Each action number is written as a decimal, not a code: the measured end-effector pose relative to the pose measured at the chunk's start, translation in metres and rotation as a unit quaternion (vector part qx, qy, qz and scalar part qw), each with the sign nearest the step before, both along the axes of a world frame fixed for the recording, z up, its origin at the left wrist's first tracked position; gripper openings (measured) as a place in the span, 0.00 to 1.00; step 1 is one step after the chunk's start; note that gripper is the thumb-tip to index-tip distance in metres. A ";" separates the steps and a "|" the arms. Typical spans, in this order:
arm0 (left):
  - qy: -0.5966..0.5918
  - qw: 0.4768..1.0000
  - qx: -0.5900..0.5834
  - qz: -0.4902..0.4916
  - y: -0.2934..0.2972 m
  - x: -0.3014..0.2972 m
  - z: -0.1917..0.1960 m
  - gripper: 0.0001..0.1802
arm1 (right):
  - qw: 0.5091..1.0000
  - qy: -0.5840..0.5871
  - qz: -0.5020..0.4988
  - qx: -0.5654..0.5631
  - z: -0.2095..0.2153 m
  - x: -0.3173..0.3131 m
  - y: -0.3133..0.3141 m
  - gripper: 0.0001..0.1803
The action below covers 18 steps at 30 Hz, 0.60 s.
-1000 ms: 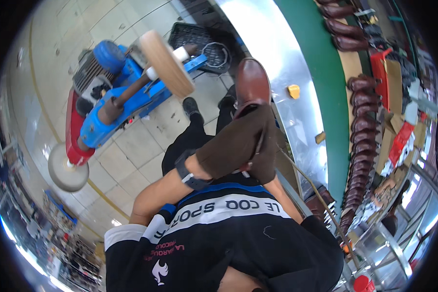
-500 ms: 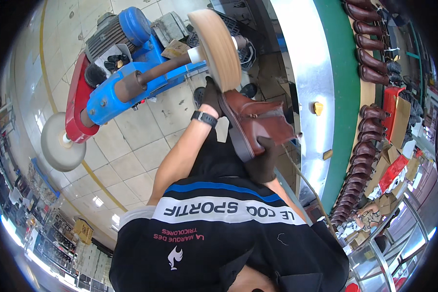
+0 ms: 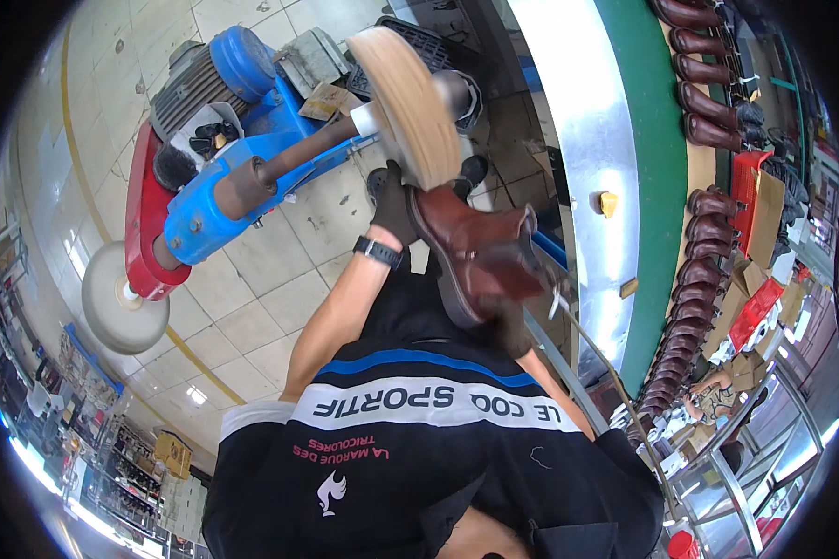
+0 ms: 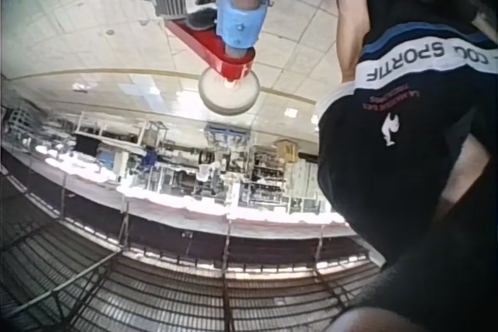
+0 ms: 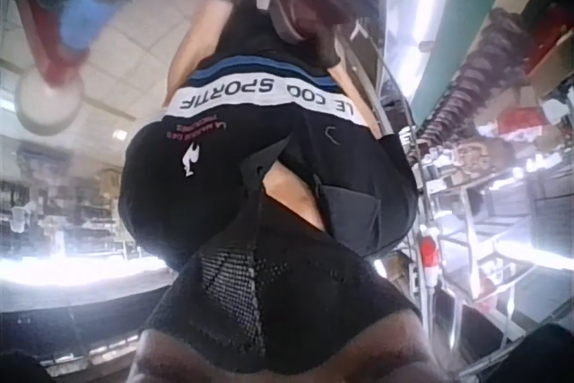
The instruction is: Polishing and buffing brown leather boots using a stationary industrial buffing machine.
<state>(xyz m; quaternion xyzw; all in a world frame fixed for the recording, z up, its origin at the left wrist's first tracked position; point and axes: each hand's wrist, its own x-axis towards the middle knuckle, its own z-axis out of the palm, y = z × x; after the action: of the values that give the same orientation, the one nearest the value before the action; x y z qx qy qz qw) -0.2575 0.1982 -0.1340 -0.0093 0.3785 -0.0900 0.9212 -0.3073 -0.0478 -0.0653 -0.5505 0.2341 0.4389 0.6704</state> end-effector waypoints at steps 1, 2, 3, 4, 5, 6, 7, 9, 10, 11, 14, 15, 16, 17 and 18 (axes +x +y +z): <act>-0.010 1.000 -0.026 -0.012 0.000 -0.005 0.004 0.48 | 0.983 -0.115 0.126 -0.060 0.025 0.009 0.007 0.21; -0.006 1.000 -0.027 -0.011 0.001 -0.009 0.011 0.48 | 0.935 -0.225 0.247 -0.117 0.055 0.021 0.018 0.23; -0.036 0.999 -0.021 -0.025 0.003 -0.012 0.018 0.47 | 0.737 -0.362 0.540 -0.187 0.088 0.048 0.023 0.32; -0.067 0.997 -0.009 -0.041 0.005 -0.012 0.028 0.46 | 0.738 -0.362 0.538 -0.185 0.093 0.051 0.021 0.32; -0.057 0.996 -0.064 -0.039 0.006 -0.009 0.030 0.44 | 0.903 -0.154 0.369 -0.157 0.094 0.052 0.020 0.36; -0.056 0.995 -0.065 -0.041 0.005 -0.008 0.032 0.44 | 0.978 0.068 0.163 -0.114 0.096 0.054 0.021 0.40; -0.072 0.995 -0.052 -0.038 0.003 -0.004 0.033 0.43 | 0.978 0.069 0.161 -0.115 0.103 0.064 0.027 0.40; -0.087 0.995 -0.034 -0.038 0.002 -0.003 0.031 0.41 | 0.849 -0.302 0.427 -0.079 0.117 0.099 0.048 0.42; -0.076 0.997 -0.027 -0.014 0.002 -0.006 0.026 0.38 | 0.707 -0.468 0.528 -0.054 0.121 0.115 0.059 0.43; -0.068 0.997 -0.020 0.009 0.000 -0.009 0.019 0.35 | 0.707 -0.469 0.526 -0.054 0.123 0.123 0.070 0.43; -0.095 0.995 -0.018 0.034 -0.005 -0.027 -0.026 0.29 | 0.622 -0.524 0.576 -0.082 0.115 0.132 0.116 0.40; -0.123 0.992 0.005 0.010 -0.007 -0.027 -0.019 0.28 | 0.621 -0.475 0.615 -0.104 0.108 0.136 0.125 0.40; -0.149 0.988 0.030 -0.010 -0.008 -0.026 -0.011 0.26 | 0.618 -0.424 0.651 -0.120 0.101 0.139 0.136 0.41; -0.120 0.987 0.103 -0.021 -0.013 -0.029 -0.027 0.37 | 0.618 -0.427 0.649 -0.120 0.089 0.143 0.148 0.41; -0.126 0.987 0.098 -0.028 -0.018 -0.027 -0.032 0.37 | 0.602 -0.427 0.663 -0.127 0.074 0.147 0.154 0.41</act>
<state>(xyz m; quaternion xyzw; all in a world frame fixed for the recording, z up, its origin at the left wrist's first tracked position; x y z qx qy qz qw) -0.2846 0.1804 -0.1661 0.1035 0.2663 -0.0784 0.9551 -0.1603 0.1067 0.0087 -0.7588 -0.4545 0.4443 0.1424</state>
